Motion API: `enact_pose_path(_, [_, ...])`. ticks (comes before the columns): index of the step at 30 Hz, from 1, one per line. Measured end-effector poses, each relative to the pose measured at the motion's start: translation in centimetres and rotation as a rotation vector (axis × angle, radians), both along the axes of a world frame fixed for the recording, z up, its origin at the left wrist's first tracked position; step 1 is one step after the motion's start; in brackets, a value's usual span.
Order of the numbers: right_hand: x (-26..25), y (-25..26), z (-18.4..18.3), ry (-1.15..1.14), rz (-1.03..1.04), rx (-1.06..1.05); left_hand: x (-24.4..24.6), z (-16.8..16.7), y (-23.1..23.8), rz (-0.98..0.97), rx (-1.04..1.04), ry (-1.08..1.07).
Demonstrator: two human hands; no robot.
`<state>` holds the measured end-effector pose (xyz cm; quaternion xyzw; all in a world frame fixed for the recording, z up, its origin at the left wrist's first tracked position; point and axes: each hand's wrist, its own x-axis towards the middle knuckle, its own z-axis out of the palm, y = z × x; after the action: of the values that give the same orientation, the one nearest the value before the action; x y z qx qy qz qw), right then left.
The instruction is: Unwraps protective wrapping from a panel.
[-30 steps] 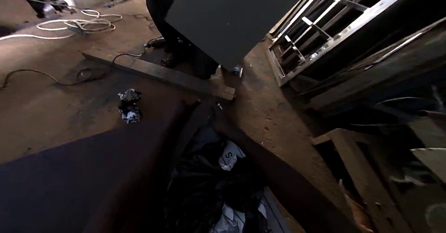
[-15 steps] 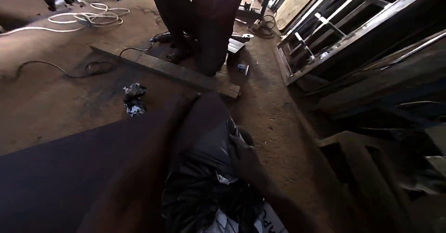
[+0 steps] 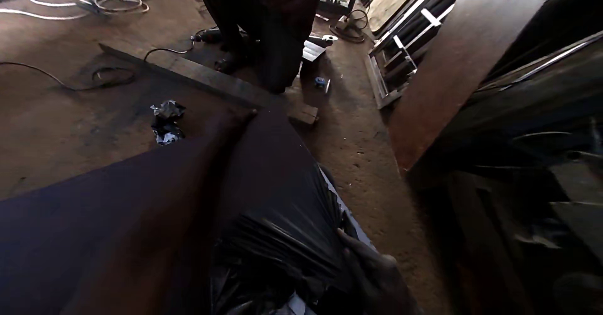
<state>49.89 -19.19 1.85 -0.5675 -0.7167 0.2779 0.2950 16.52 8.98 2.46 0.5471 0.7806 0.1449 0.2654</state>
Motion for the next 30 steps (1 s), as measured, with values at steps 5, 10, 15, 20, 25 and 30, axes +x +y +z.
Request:
enact_pose_path(5, [1.0,2.8,-1.4,0.053,0.031,0.001,1.7,3.5,-1.5,0.053,-0.041,-0.030])
enact_pose_path(10, [0.1,3.8,2.3,-0.311,-0.185,0.259,-3.9,0.5,0.4,-0.031,0.045,-0.011])
enact_pose_path(15, [-1.8,4.3,2.0,-0.219,0.245,0.512,-7.5,1.9,-3.1,-0.075,-0.276,0.081])
enact_pose_path(20, [-6.3,7.2,-1.5,-0.516,0.631,0.399,-12.8,-3.0,-6.6,0.042,-0.191,0.155])
enact_pose_path(25, [-7.8,10.7,-3.0,-0.516,0.776,0.438,-13.7,-2.4,-6.3,0.108,0.114,0.183])
enact_pose_path(30, [-8.1,10.1,-2.9,-0.296,0.698,0.588,-12.4,1.7,-5.9,0.172,0.144,-0.010])
